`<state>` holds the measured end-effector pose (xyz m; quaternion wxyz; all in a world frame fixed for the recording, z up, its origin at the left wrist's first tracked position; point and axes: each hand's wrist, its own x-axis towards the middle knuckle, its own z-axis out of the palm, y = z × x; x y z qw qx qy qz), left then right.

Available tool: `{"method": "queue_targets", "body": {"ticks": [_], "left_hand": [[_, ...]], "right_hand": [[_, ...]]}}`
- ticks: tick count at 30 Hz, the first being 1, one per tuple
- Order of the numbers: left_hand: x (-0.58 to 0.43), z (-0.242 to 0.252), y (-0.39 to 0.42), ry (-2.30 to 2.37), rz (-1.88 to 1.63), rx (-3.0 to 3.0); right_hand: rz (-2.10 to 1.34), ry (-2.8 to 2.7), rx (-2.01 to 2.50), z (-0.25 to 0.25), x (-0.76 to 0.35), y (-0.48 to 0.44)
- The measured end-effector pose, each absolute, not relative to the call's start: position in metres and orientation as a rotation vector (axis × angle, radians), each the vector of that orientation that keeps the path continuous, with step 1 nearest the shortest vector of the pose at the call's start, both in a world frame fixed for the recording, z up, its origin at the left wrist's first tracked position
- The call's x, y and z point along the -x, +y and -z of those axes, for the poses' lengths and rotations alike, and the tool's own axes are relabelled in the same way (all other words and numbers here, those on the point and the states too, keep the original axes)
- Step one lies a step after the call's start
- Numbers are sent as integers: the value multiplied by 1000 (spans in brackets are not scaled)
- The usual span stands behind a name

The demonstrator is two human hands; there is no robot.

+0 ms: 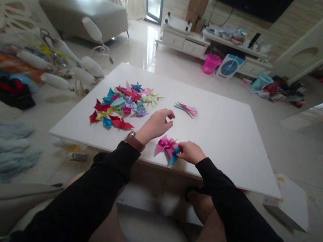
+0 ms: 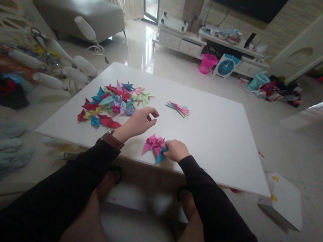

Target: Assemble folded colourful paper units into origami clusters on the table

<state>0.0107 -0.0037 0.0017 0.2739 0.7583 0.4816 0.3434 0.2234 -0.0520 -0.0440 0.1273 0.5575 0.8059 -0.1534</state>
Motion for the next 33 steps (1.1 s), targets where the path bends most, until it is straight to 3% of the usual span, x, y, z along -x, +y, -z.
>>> {"method": "queue_targets", "body": {"ticks": [9,20,33], "left_hand": [[-7,1,-7,1355,-680,-2104],[37,36,-7,1601,309,-2191],[32,33,-7,1503,320,-2181]], "right_hand": [[506,2283,-1614,36,-232,-51],[519,2198,-1542,35,-238,-53],[402,2277,-1420,42,-216,-59]]}}
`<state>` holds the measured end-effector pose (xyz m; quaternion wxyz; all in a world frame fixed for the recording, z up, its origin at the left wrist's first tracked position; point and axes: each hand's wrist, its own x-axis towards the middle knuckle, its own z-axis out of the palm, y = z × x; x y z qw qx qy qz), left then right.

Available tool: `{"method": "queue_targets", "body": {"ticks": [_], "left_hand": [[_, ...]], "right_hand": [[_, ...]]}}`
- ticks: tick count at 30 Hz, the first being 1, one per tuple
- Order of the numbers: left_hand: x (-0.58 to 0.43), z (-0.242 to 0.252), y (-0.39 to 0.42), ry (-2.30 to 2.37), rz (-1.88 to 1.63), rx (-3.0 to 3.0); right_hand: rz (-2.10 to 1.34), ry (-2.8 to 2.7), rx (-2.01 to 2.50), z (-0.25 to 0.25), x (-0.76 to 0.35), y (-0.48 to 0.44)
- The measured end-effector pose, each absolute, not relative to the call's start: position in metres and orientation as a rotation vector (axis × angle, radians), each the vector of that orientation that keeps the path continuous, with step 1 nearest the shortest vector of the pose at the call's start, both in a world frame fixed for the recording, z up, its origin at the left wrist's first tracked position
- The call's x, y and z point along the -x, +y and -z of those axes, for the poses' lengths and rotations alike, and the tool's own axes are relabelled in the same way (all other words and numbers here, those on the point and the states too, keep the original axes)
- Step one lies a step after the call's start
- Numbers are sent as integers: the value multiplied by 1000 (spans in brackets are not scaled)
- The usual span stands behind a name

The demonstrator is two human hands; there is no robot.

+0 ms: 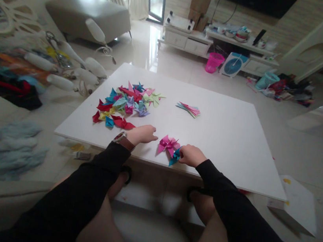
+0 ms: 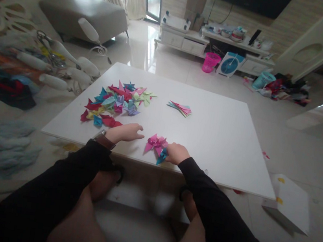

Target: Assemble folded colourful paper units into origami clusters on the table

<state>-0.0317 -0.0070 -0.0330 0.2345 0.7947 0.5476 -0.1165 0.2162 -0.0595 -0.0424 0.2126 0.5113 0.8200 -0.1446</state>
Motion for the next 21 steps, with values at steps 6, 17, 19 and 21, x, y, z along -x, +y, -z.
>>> {"method": "queue_targets", "body": {"ticks": [6,17,19,21], "left_hand": [[25,26,-9,1473,317,-2178],[29,30,-10,1561,328,-2143],[30,29,-11,1611,359,-2118],[32,27,-14,1676,384,-2087]], "right_hand": [[298,2322,-1389,45,-213,-60],[315,2312,-1450,44,-216,-57],[325,2306,-1465,42,-217,-57],[342,2289,-1477,40,-219,-56]]}}
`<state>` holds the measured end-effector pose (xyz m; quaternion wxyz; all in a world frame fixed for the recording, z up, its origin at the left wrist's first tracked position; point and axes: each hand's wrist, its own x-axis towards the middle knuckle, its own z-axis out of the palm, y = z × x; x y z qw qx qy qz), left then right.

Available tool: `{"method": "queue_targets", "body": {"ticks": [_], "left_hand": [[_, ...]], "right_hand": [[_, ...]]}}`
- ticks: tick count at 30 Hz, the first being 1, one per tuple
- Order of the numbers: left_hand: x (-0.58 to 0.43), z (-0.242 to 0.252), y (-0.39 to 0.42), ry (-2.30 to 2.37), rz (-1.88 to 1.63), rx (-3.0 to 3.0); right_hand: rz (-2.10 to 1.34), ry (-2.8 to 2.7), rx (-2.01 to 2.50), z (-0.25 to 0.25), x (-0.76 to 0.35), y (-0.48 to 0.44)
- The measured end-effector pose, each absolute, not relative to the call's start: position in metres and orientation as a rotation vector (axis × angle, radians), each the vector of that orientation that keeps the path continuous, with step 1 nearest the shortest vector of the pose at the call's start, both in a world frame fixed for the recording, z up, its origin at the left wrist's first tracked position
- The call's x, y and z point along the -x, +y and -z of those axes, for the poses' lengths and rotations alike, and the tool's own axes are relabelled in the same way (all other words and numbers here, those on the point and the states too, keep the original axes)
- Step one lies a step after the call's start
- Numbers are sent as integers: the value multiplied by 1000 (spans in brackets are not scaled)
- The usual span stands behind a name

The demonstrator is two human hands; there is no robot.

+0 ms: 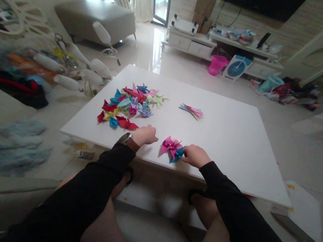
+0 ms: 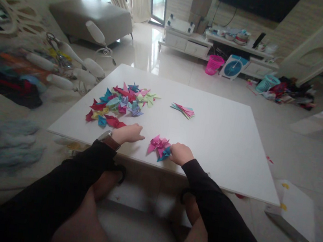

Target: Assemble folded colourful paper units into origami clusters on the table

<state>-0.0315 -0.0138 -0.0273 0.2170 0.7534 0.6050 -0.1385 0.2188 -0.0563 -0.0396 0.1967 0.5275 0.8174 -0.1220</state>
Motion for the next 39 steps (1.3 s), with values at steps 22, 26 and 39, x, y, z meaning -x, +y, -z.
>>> {"method": "queue_targets", "body": {"ticks": [22,26,39], "left_hand": [[77,28,-1,2158,478,-1677],[70,23,-1,2186,353,-1759],[14,-8,-5,1157,-718,-2214]], "right_hand": [[362,2239,-1572,28,-229,-58],[357,2248,-1585,26,-230,-58],[702,2681,-2300,0,-240,-43]]}}
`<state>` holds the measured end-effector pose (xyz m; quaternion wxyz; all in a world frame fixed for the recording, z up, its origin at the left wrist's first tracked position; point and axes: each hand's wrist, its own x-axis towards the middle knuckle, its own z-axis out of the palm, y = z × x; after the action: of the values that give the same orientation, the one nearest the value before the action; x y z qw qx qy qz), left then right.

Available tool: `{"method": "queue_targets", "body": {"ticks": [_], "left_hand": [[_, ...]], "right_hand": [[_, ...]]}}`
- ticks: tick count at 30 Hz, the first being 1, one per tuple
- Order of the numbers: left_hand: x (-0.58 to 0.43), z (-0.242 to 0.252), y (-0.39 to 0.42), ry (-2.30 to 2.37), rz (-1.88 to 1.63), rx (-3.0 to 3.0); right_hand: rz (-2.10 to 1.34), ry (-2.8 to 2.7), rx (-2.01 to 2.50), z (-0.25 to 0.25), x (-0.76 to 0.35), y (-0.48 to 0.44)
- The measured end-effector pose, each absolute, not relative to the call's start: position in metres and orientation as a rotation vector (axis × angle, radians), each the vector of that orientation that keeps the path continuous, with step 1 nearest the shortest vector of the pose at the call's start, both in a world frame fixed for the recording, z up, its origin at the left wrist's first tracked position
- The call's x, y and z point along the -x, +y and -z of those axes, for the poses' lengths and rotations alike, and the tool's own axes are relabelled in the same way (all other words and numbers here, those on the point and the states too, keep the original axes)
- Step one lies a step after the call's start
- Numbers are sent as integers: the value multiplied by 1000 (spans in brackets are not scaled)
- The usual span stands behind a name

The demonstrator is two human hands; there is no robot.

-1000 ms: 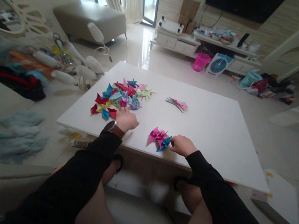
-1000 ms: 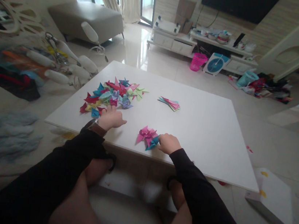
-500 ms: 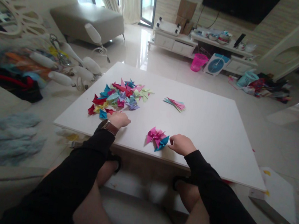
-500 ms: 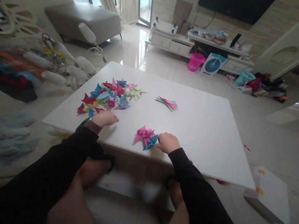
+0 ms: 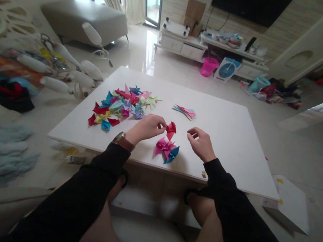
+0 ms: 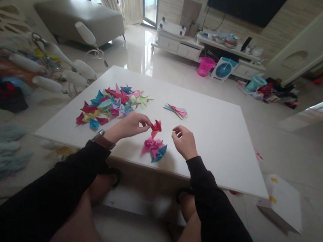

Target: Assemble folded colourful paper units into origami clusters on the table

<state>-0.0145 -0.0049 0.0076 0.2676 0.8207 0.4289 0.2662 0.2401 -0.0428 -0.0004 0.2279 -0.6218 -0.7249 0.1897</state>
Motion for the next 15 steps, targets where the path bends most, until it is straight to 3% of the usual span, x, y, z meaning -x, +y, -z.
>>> {"method": "queue_targets", "body": {"ticks": [10,15], "left_hand": [[-7,-13,-15,1004,-748,-2283],[-9,-10,-12,1116,-935,-2096]], "right_hand": [[-629,-1845,1456,3,-221,-53],[-658,-1719,1471,4,-221,-51]]}}
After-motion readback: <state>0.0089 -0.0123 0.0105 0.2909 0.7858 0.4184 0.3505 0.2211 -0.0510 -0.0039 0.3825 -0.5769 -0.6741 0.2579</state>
